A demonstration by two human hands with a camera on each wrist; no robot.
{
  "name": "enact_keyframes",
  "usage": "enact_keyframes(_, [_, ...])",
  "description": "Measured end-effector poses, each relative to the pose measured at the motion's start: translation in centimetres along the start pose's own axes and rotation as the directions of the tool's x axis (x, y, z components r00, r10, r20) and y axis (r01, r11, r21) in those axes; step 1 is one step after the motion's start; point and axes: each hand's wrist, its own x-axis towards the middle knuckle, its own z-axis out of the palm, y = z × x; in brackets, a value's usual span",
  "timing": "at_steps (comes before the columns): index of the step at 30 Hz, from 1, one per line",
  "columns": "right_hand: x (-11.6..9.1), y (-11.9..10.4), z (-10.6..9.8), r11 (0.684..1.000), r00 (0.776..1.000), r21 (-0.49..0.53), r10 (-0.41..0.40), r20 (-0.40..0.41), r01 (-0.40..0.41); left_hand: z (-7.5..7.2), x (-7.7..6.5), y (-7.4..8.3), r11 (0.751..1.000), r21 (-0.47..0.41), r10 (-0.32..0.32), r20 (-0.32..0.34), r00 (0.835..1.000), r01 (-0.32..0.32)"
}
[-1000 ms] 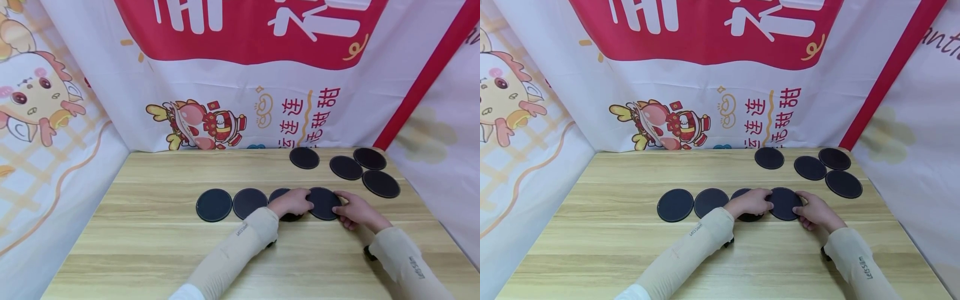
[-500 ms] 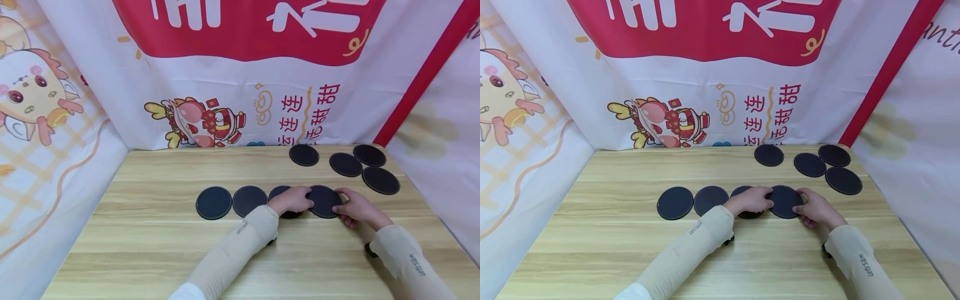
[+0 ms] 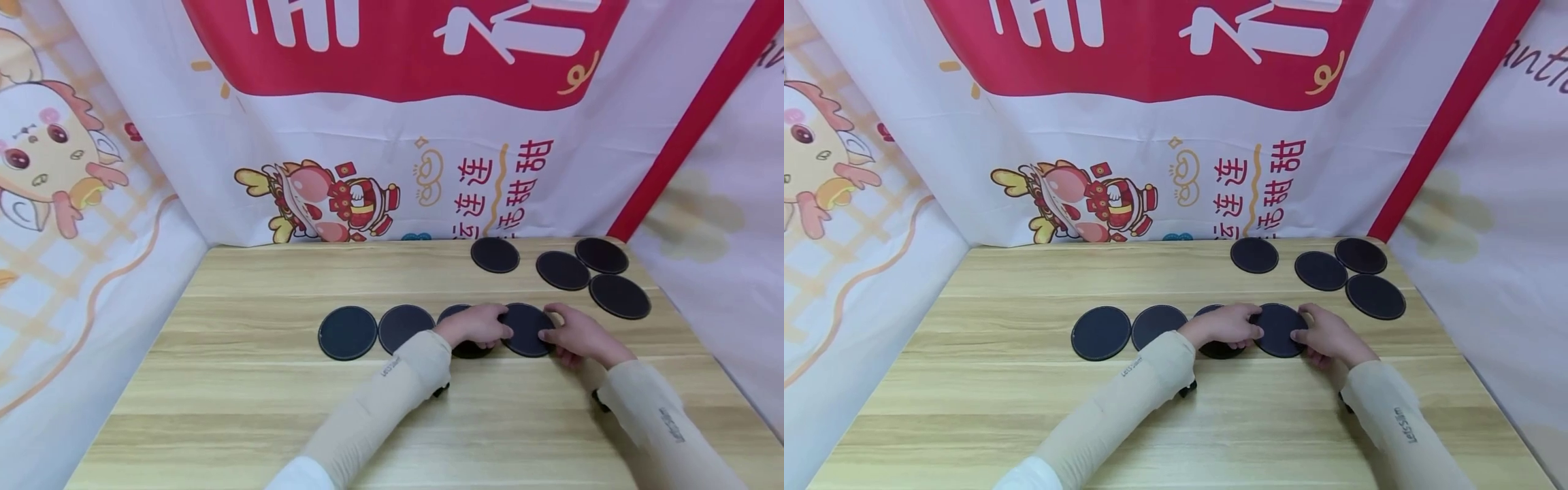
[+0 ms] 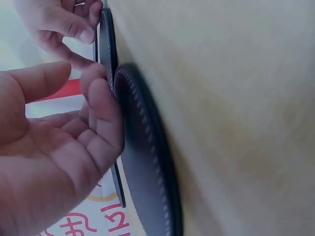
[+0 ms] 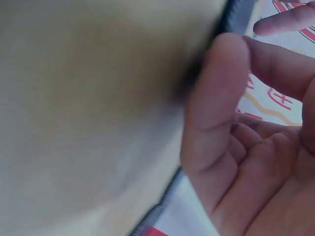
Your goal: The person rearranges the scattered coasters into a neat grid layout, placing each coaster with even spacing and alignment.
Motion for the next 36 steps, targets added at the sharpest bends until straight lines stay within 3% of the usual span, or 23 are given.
enact_keyframes(4, [1.5,-1.1,-1.3,0.997,0.999,-0.068,-0.031,-0.044,0.028,-1.3,1.2,0.0,0.995,-0.077,0.056,0.014,0.998,-0.055])
enact_keyframes(8, [4.6,-2.5,-2.4,0.997,0.996,-0.065,-0.057,-0.074,0.052,-3.6,2.6,-0.4,0.990,-0.097,0.094,-0.042,0.995,-0.098])
enact_keyframes(13, [9.7,-3.3,-2.8,0.996,0.998,0.092,-0.007,-0.070,0.014,-6.8,4.2,-1.5,0.981,-0.166,0.066,-0.205,0.977,-0.101])
enact_keyframes(15, [11.5,-3.3,-2.8,0.975,0.998,0.220,0.043,-0.052,-0.030,-7.6,4.9,-1.8,0.983,-0.169,0.026,-0.279,0.960,-0.076])
enact_keyframes(18, [13.5,-3.0,-3.0,0.950,0.992,0.297,0.116,-0.047,-0.097,-8.3,6.0,-2.0,0.989,-0.144,-0.012,-0.336,0.942,-0.038])
enact_keyframes(25, [15.0,-2.9,-3.1,0.936,0.981,0.312,0.187,-0.048,-0.163,-9.1,7.7,-1.1,0.999,-0.048,-0.029,-0.340,0.940,0.013])
enact_keyframes(27, [15.2,-3.2,-2.9,0.930,0.981,0.329,0.190,-0.041,-0.166,-9.8,8.1,-1.3,0.999,-0.023,-0.041,-0.311,0.949,0.035])
enact_keyframes(31, [15.4,-3.3,-2.7,0.926,0.982,0.340,0.186,-0.041,-0.161,-10.6,8.9,-1.6,0.993,-0.083,-0.108,-0.246,0.963,0.090])
enact_keyframes(36, [15.7,-3.0,-2.8,0.916,0.979,0.362,0.199,-0.043,-0.170,-10.0,9.1,-1.5,0.989,-0.122,-0.110,-0.232,0.967,0.083])
